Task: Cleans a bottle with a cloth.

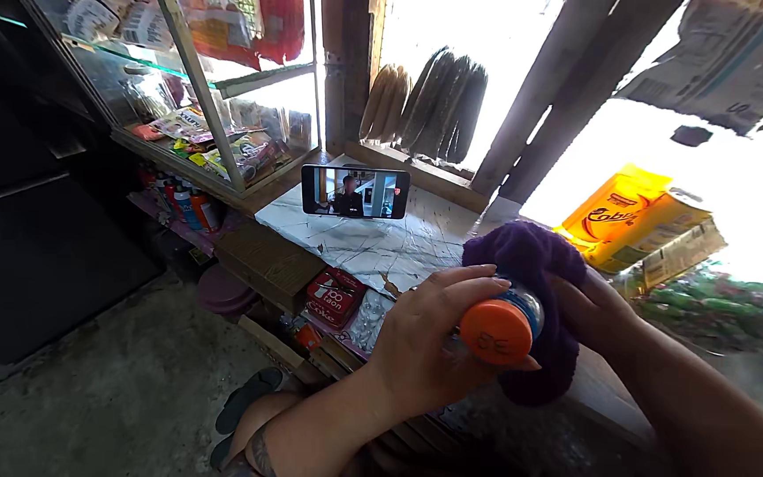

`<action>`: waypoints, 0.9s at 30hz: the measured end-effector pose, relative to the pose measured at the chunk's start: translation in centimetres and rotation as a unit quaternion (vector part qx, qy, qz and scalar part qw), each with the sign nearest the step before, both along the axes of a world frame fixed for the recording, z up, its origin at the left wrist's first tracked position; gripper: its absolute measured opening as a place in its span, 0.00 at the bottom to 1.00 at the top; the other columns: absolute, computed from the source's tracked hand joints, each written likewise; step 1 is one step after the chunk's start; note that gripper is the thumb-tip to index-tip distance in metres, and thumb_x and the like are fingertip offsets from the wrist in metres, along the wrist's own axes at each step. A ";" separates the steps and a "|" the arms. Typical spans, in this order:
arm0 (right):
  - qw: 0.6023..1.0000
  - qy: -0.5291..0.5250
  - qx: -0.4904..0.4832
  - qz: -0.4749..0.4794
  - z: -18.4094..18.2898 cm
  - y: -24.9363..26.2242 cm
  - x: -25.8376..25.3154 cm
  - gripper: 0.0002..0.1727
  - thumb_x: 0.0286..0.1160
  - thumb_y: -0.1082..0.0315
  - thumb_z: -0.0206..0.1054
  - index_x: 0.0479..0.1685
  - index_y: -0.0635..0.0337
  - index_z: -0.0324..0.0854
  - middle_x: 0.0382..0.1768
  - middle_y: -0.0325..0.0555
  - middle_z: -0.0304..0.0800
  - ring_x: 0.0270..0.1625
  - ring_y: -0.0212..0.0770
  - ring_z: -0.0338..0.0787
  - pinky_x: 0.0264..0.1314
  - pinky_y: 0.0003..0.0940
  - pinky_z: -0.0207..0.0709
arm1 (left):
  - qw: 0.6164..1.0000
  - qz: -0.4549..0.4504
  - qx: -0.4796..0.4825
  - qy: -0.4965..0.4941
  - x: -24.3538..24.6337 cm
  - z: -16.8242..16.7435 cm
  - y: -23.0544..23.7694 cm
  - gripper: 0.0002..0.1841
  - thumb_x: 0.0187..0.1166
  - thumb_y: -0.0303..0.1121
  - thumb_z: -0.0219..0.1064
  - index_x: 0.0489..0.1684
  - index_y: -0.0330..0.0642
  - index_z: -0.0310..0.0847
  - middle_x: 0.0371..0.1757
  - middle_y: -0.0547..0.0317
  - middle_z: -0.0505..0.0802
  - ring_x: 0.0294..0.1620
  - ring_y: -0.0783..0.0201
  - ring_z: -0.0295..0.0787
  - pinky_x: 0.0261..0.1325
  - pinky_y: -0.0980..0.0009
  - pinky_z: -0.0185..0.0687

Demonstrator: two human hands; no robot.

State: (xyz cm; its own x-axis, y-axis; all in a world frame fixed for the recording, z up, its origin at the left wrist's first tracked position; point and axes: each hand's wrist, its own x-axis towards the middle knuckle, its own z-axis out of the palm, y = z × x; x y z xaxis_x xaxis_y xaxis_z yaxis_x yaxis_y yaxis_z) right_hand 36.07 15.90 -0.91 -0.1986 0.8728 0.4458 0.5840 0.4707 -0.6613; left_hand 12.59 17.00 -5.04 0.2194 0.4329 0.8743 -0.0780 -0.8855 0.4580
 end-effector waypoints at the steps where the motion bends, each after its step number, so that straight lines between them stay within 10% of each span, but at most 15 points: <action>1: 0.999 -0.006 0.027 0.030 -0.1 0.0 0.1 0.18 0.88 0.53 0.53 0.56 0.56 0.79 0.46 0.24 0.86 0.54 0.09 0.82 0.62 0.15 0.78 | 1.000 -0.004 -0.001 -0.002 0.0 0.0 0.0 0.29 0.72 0.46 0.78 0.68 0.41 0.77 0.67 0.49 0.89 0.68 0.61 0.86 0.69 0.65 0.85; 7: 0.999 -0.021 0.014 0.043 0.3 0.7 0.7 0.17 0.88 0.53 0.52 0.55 0.54 0.80 0.44 0.24 0.86 0.52 0.10 0.83 0.60 0.16 0.79 | 0.997 -0.003 -0.040 -0.066 0.7 -0.6 0.3 0.31 0.74 0.47 0.77 0.72 0.48 0.69 0.71 0.53 0.84 0.65 0.66 0.85 0.59 0.73 0.85; 15: 0.987 -0.034 -0.119 -0.099 1.4 1.1 0.4 0.25 0.90 0.49 0.45 0.61 0.57 0.80 0.42 0.36 0.87 0.48 0.21 0.86 0.56 0.30 0.81 | 0.996 -0.025 -0.063 -0.066 0.6 -0.8 0.7 0.30 0.84 0.47 0.67 0.81 0.46 0.65 0.75 0.50 0.83 0.72 0.61 0.83 0.70 0.64 0.83; 27: 0.997 -0.041 0.059 -0.003 0.5 0.0 -0.6 0.21 0.90 0.56 0.49 0.56 0.65 0.80 0.46 0.33 0.86 0.54 0.11 0.81 0.62 0.15 0.76 | 0.999 -0.016 -0.017 -0.047 1.0 -0.9 0.3 0.27 0.84 0.45 0.66 0.77 0.46 0.65 0.74 0.52 0.83 0.74 0.62 0.80 0.73 0.65 0.81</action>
State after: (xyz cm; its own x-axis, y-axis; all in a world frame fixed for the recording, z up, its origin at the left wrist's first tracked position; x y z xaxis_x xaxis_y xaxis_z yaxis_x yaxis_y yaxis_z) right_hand 35.42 15.91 -0.42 -0.2339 0.8161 0.5284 0.6360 0.5395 -0.5517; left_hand 13.56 17.31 -5.97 0.1512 0.4560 0.8770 -0.1505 -0.8663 0.4764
